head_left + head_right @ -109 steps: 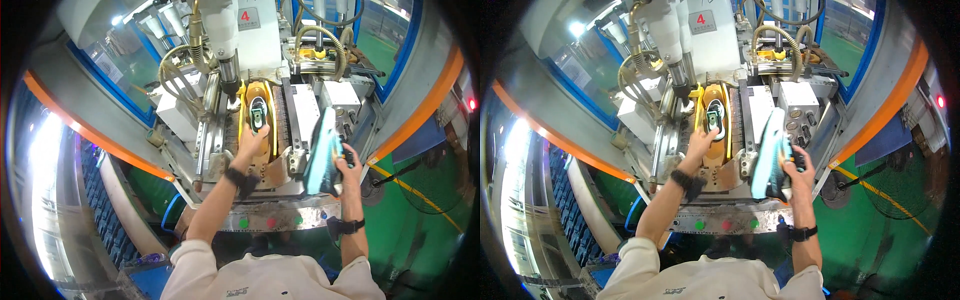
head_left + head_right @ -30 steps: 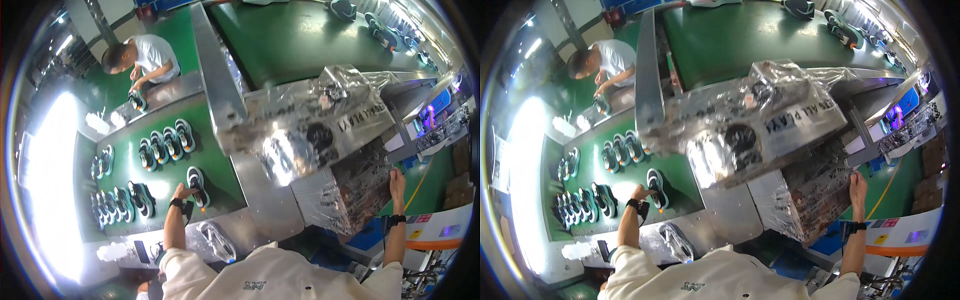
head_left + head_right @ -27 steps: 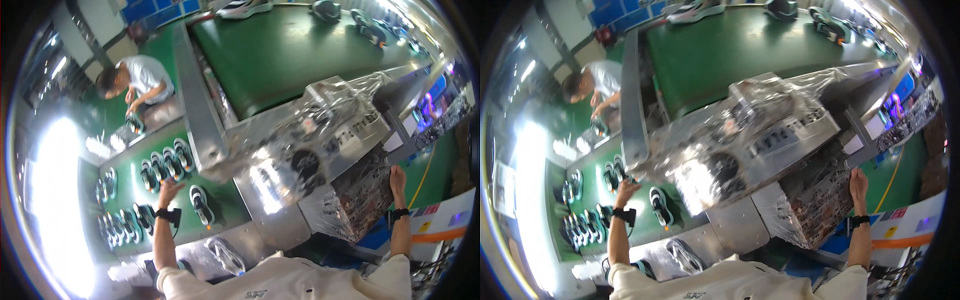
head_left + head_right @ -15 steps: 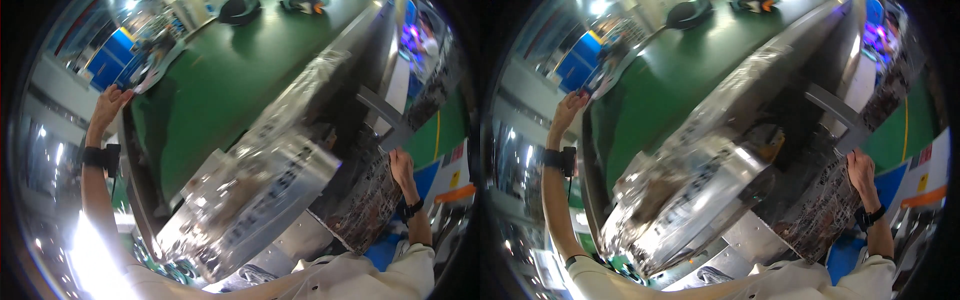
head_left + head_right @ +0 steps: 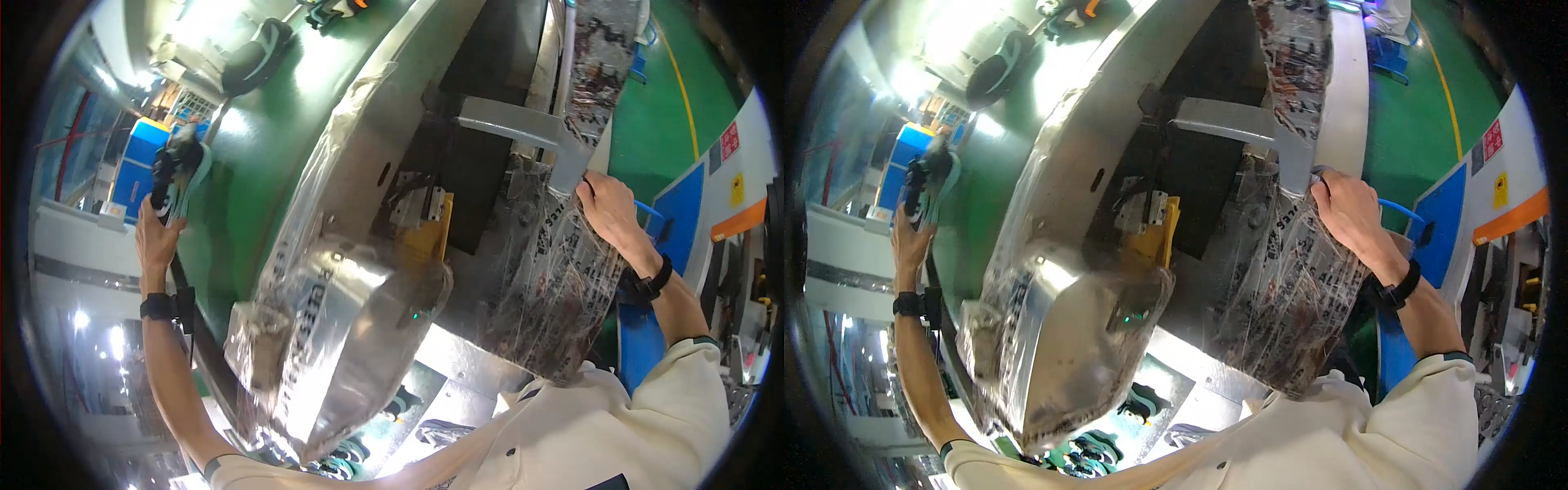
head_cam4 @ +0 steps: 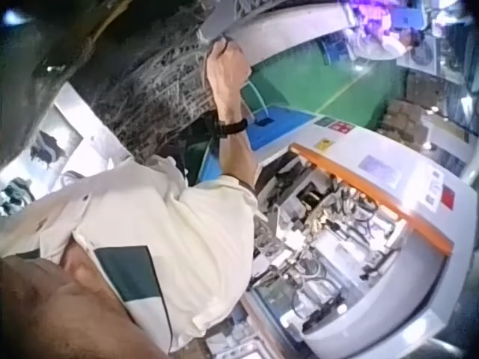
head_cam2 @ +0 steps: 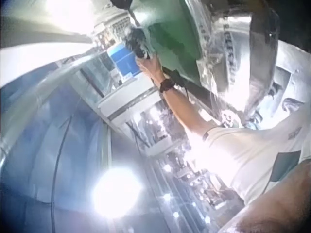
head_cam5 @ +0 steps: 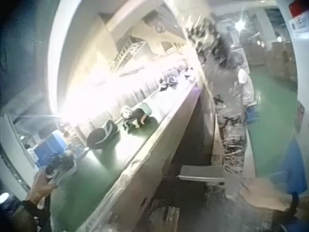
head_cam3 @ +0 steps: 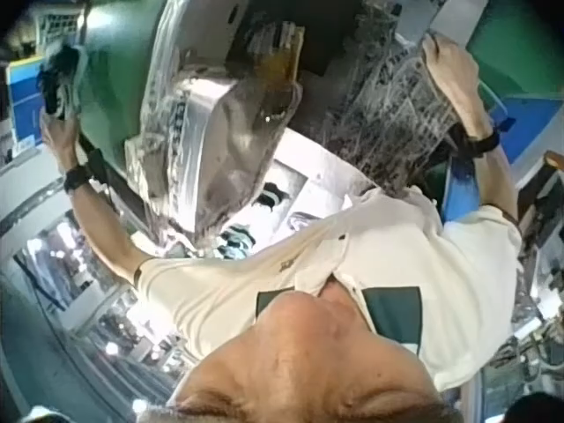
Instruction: Operating industrial shoe-pressing and component-attaching machinery on a factory assembly line.
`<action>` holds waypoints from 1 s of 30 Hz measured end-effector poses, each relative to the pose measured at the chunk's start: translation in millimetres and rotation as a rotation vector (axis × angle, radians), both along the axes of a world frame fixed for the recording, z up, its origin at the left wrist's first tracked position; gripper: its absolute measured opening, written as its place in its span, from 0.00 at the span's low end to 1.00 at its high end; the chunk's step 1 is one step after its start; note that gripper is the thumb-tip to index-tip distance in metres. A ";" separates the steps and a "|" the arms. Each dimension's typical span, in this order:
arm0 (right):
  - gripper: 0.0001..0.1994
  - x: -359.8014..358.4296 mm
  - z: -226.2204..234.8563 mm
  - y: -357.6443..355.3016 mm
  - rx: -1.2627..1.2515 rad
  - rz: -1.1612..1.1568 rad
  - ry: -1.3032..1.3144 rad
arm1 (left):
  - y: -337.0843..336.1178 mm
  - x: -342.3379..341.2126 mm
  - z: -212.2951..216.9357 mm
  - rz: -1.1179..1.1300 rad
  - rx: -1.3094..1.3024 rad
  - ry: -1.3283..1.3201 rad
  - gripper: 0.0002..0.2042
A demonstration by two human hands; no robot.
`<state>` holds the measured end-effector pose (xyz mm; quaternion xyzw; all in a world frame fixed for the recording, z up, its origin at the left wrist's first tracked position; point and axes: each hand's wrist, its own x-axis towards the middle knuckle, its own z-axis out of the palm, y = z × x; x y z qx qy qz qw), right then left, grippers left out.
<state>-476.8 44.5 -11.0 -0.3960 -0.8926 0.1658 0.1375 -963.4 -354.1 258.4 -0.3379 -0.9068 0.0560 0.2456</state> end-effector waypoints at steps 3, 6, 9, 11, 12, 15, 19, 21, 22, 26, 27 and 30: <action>0.13 3.0 -0.1 -2.5 0.000 0.022 0.129 | -14.0 63.4 41.9 -0.159 -0.167 0.283 0.37; 0.16 11.2 10.8 -6.1 -0.192 0.099 0.380 | 11.0 168.2 64.1 -0.210 -0.171 0.339 0.38; 0.23 13.5 11.3 -14.7 -0.065 0.250 0.708 | 16.2 291.0 83.5 -0.226 0.009 0.193 0.38; 0.31 28.0 23.5 -23.1 -0.035 0.375 0.843 | 34.3 345.1 67.6 -0.248 0.139 0.022 0.39; 0.34 37.6 37.5 -29.1 -0.073 0.464 0.954 | 48.2 364.6 52.1 -0.282 0.177 -0.114 0.40; 0.38 71.4 83.6 -53.6 -0.269 0.706 1.101 | 78.8 434.0 4.1 -0.380 0.185 -0.464 0.41; 0.40 95.3 73.0 -58.7 -0.765 0.924 1.037 | 114.5 451.2 -88.6 -0.643 0.178 -0.701 0.40; 0.35 109.7 34.7 -75.4 -0.803 0.654 1.030 | 132.5 438.6 -143.1 -0.648 0.171 -0.701 0.39; 0.35 115.7 12.6 -88.3 -0.694 0.570 0.965 | 136.2 433.2 -169.7 -0.659 0.187 -0.712 0.39; 0.35 132.6 13.0 -88.1 -0.508 0.455 0.736 | 143.8 431.3 -223.4 -0.650 0.340 -0.519 0.38; 0.37 136.6 30.2 -81.9 -0.420 0.515 0.629 | 138.1 439.0 -230.6 -0.594 0.387 -0.548 0.39; 0.40 135.2 93.5 -72.9 -0.337 0.597 0.434 | 138.7 446.3 -246.5 -0.553 0.415 -0.542 0.42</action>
